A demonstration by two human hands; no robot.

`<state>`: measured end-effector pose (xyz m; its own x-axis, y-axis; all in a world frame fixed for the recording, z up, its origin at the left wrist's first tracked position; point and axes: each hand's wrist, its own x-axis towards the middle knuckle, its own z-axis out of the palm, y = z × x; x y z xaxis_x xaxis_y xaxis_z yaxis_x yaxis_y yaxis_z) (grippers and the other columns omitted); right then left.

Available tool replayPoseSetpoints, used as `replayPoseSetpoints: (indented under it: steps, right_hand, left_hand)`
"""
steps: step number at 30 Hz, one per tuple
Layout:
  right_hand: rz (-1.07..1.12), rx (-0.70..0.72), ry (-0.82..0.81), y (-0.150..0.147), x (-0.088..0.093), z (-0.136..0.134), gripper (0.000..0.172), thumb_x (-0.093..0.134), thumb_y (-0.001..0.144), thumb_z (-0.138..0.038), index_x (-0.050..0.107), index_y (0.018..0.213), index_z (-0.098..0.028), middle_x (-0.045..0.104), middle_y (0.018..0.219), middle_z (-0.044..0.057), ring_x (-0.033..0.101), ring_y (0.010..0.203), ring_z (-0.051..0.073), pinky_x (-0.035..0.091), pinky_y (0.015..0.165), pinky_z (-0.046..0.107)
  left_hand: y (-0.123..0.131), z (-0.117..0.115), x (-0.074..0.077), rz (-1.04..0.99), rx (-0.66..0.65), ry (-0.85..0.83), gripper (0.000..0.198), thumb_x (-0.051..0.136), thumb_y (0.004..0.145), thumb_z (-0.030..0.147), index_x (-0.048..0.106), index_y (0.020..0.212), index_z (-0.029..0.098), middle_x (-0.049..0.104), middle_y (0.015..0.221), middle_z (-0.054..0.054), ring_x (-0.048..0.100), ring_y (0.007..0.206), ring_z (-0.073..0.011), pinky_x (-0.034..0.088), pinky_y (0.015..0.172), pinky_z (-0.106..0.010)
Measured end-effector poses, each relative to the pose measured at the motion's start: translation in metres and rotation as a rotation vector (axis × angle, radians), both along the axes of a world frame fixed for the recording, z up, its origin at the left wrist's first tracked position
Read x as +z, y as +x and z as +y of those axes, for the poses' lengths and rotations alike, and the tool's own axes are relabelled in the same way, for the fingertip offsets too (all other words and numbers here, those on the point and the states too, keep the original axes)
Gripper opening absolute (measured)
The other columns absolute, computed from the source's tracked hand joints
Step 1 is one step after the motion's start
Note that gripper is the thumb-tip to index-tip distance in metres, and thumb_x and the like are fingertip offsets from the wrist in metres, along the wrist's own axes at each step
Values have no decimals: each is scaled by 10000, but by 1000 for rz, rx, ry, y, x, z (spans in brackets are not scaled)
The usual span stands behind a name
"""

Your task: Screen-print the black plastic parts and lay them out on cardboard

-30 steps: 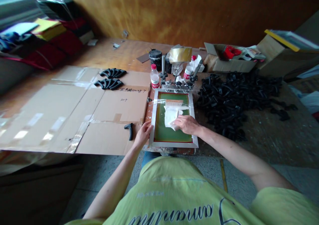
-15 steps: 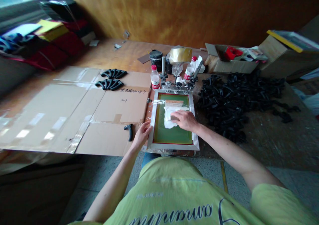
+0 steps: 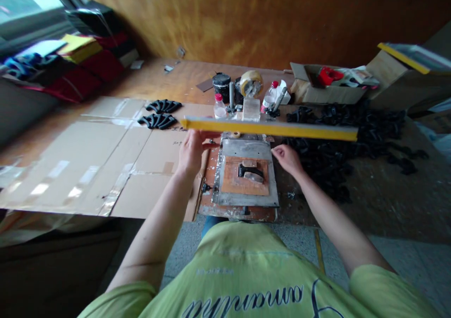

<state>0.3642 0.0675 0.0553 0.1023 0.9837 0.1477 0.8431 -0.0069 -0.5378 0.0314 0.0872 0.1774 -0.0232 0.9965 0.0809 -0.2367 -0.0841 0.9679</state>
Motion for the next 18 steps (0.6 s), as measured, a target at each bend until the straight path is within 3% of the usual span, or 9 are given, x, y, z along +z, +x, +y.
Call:
replayPoseSetpoints:
  steps: [3,5,8,10,12,14,16,18]
  right_hand:
    - [-196,234,-63,-47,-29,-29,271,664,885,-437,659,890,-166,675,1022,118,598,1013,248,465,886,353]
    - [-303,241,-121,-73,-31,-38,207,643,914,-362,642,894,-156,669,1034,141,581,1052,264,446,895,357]
    - [-291,117,-221,-100,-18,-45,182,539,981,-309,616,984,-144,682,978,141,604,969,251,444,825,339]
    - [-232,58,-185,-119,-11,-56,199,496,1003,-314,601,1014,-145,681,957,131,603,939,244,441,810,336]
    - [-192,160,-63,-139,-8,-71,180,496,1004,-301,602,991,-155,671,966,119,586,961,239,435,847,341]
    - [-170,388,53,-150,-8,-82,150,529,991,-291,616,953,-176,663,964,94,566,981,229,427,884,347]
    - [-179,536,105,-138,-8,-82,146,556,980,-306,636,933,-193,663,968,74,554,997,219,421,900,348]
    - [-256,453,92,-99,-5,-69,160,556,979,-313,657,959,-191,667,1019,84,540,1040,223,415,912,351]
  left_hand:
    - [12,19,17,-45,-1,7,553,422,924,673,630,1131,204,731,898,-79,705,907,-198,564,662,-270]
    - [18,13,10,-84,62,-5,539,434,922,667,611,1162,219,736,946,-81,706,916,-192,562,669,-267]
    - [30,-30,-30,-81,-9,-237,557,526,869,679,631,1120,192,741,987,-108,709,920,-217,557,659,-278]
    - [41,-70,-65,-26,-304,-569,562,658,798,641,654,1083,156,744,995,-147,707,956,-267,564,688,-320]
    - [49,-103,-94,-85,-366,-733,529,644,812,634,658,1041,157,743,993,-144,701,975,-262,565,740,-331]
    - [47,-120,-114,-170,-298,-787,462,623,834,603,641,957,159,739,924,-116,708,897,-230,568,756,-331]
    - [29,-118,-128,-154,-190,-778,415,621,834,565,615,930,162,730,861,-86,706,775,-200,571,708,-322]
    - [-9,-104,-142,23,-65,-739,413,591,835,561,600,946,163,721,793,-61,679,645,-174,551,609,-292]
